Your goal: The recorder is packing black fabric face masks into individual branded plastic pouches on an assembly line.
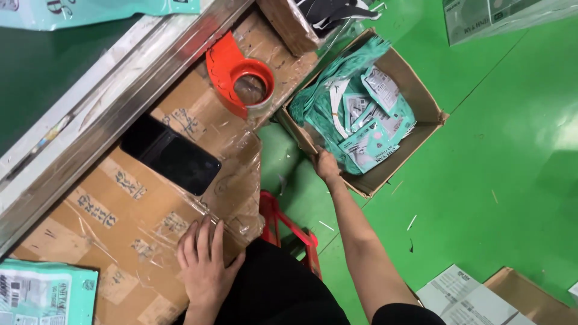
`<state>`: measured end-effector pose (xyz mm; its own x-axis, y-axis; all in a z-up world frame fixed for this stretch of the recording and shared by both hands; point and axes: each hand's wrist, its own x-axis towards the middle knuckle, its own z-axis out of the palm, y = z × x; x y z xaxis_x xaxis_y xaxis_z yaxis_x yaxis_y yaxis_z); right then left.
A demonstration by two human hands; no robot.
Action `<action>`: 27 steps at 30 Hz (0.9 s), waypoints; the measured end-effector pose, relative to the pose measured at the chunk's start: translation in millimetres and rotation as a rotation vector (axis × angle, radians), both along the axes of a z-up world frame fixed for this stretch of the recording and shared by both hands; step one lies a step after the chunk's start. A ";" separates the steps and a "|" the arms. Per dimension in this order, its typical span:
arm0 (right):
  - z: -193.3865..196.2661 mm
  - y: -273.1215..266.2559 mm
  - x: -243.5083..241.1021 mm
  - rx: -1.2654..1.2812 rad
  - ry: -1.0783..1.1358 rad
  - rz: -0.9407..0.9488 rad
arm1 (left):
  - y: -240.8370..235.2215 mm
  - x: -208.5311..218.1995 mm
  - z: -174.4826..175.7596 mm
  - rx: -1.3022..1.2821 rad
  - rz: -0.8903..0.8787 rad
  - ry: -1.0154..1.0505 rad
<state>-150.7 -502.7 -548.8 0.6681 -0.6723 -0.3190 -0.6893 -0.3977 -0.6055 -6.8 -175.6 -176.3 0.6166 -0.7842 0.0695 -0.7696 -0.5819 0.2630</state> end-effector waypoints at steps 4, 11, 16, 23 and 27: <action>-37.2 14.3 -3.1 0.030 0.215 -0.063 | -1.3 2.3 2.6 0.036 0.017 0.007; -76.0 42.3 -14.6 -0.092 0.268 -0.063 | -0.4 3.5 0.3 0.022 -0.003 -0.040; -25.0 44.7 -9.8 -0.109 0.138 -0.046 | 1.9 1.6 -1.1 0.019 0.010 -0.016; -7.8 66.8 -4.9 -0.032 0.183 -0.084 | 1.5 2.0 -2.3 0.008 0.005 -0.025; -35.2 81.8 -12.7 -0.069 0.224 -0.058 | -1.4 2.3 0.2 -0.017 -0.006 -0.036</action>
